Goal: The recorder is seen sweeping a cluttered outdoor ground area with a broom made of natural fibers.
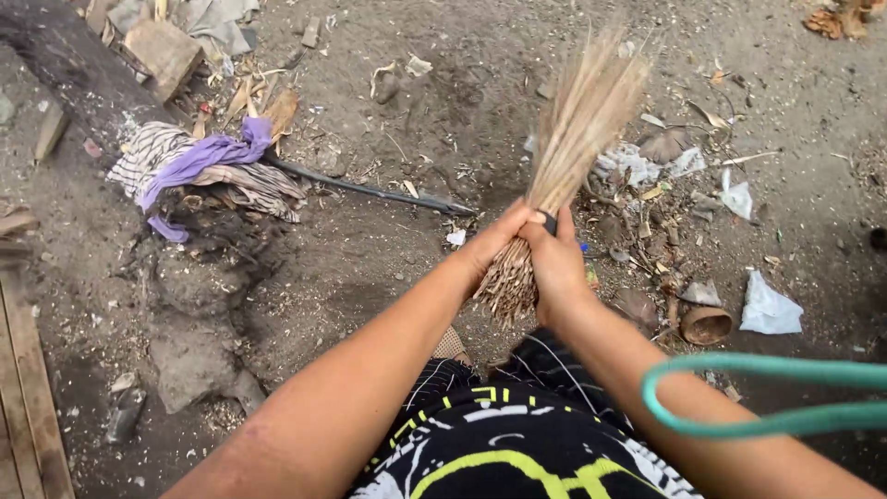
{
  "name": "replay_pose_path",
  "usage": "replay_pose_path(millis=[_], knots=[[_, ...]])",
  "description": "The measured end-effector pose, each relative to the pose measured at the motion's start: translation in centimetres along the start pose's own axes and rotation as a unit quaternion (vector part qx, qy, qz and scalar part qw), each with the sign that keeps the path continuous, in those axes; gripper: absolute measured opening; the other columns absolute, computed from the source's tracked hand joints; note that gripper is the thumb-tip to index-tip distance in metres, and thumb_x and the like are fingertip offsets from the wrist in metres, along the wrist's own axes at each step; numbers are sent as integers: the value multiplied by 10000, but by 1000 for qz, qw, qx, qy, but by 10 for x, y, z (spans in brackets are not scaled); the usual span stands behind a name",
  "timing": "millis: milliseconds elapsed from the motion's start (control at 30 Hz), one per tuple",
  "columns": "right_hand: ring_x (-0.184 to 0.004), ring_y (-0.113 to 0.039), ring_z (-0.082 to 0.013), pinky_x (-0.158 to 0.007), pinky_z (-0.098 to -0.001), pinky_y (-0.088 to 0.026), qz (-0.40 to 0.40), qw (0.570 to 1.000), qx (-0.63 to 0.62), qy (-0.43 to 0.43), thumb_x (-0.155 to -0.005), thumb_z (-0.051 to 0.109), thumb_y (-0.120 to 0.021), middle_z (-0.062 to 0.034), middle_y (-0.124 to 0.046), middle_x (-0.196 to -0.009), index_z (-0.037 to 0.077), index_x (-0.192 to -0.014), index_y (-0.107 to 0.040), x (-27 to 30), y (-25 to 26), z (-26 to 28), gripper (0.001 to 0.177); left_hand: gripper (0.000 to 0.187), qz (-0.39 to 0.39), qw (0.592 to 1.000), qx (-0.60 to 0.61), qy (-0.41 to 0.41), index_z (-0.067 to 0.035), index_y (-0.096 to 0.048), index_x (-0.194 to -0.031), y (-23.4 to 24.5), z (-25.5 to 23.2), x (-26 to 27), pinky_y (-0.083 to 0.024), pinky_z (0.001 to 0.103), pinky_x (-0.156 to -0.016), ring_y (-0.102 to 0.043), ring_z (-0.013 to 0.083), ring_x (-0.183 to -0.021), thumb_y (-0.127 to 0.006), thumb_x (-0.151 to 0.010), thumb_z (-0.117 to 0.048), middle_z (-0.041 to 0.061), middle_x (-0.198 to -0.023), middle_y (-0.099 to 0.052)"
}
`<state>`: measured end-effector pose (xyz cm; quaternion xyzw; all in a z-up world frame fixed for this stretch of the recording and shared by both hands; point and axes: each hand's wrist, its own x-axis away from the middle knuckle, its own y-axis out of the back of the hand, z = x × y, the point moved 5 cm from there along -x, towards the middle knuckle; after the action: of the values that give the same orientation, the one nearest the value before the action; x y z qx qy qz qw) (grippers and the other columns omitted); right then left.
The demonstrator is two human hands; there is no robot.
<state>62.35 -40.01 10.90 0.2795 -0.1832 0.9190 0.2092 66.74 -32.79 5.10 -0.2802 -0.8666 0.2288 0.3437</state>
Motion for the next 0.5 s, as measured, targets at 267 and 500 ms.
replay_pose_path(millis=[267,500], knots=[[-996,-726,-231,-815,-396,-606,155,980,78,-100,-887,181,-577,-136,-680,-1282,189,-1595,-296,-54,-116,35,761,785,-157,970,129,-137,-103,-370,-1495,65,-104,26,-582,405,-743,-671,265,-921,-678,-812,-338,169,-1132,-613],[-949,-747,-210,-802,-395,-621,282,927,115,-219,-894,223,-590,-98,-719,-1216,212,-1481,-502,-106,-213,9,594,915,-372,896,158,-185,-202,-173,-1524,143,-152,57,-549,425,-942,-634,299,-1151,-688,-779,-336,169,-1273,-583]])
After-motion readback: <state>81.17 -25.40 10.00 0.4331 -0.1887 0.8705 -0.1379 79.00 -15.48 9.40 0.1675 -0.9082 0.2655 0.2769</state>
